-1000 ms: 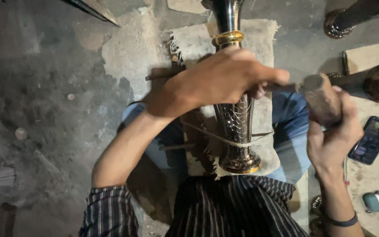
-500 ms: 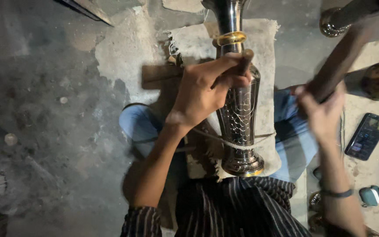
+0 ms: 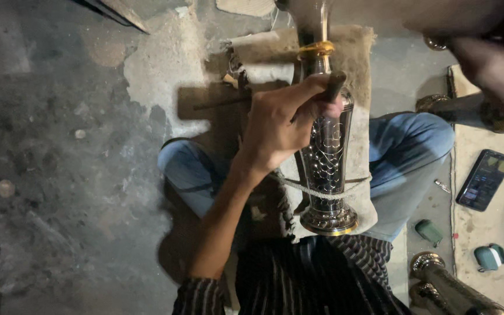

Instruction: The person sits on the floor with a brass vase held on a cloth pad and hammers a punch along the vase surface with a wooden mallet, working an engraved pattern into the metal. They reposition the punch and rotate the vase between hammering sequences.

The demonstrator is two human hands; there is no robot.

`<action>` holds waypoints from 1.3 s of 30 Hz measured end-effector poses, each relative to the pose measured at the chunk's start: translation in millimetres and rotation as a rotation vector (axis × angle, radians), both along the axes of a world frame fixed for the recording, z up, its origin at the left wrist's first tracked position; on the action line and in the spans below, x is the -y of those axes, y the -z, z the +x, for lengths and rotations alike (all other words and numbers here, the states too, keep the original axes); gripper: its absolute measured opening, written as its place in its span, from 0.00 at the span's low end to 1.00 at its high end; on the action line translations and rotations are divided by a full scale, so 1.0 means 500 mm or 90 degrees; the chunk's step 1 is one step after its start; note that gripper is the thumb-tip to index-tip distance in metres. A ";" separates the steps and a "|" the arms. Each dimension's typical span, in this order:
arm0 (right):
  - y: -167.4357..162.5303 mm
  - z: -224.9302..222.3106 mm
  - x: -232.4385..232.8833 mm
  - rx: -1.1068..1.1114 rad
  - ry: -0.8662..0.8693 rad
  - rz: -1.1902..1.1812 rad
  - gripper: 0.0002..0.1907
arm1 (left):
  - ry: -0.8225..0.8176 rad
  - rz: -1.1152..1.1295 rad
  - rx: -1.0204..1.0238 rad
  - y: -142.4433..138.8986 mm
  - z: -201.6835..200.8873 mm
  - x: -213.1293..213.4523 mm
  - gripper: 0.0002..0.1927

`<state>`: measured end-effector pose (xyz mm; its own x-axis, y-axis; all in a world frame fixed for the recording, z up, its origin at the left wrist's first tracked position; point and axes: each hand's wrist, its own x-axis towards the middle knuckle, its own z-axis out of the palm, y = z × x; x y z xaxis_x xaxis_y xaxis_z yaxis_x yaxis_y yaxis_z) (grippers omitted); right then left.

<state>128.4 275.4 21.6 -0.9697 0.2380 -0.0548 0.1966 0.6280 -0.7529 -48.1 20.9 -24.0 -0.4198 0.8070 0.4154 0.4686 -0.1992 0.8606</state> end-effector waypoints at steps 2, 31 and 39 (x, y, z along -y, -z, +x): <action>-0.003 -0.013 -0.001 0.049 -0.026 0.059 0.24 | -0.024 -0.012 0.002 -0.004 0.009 0.006 0.09; -0.118 -0.114 0.062 -0.012 -0.214 0.310 0.39 | -0.208 -0.018 0.038 -0.013 0.089 0.028 0.15; -0.059 -0.014 0.036 0.055 -0.065 0.204 0.38 | -0.064 -0.119 -0.105 -0.027 0.031 -0.003 0.13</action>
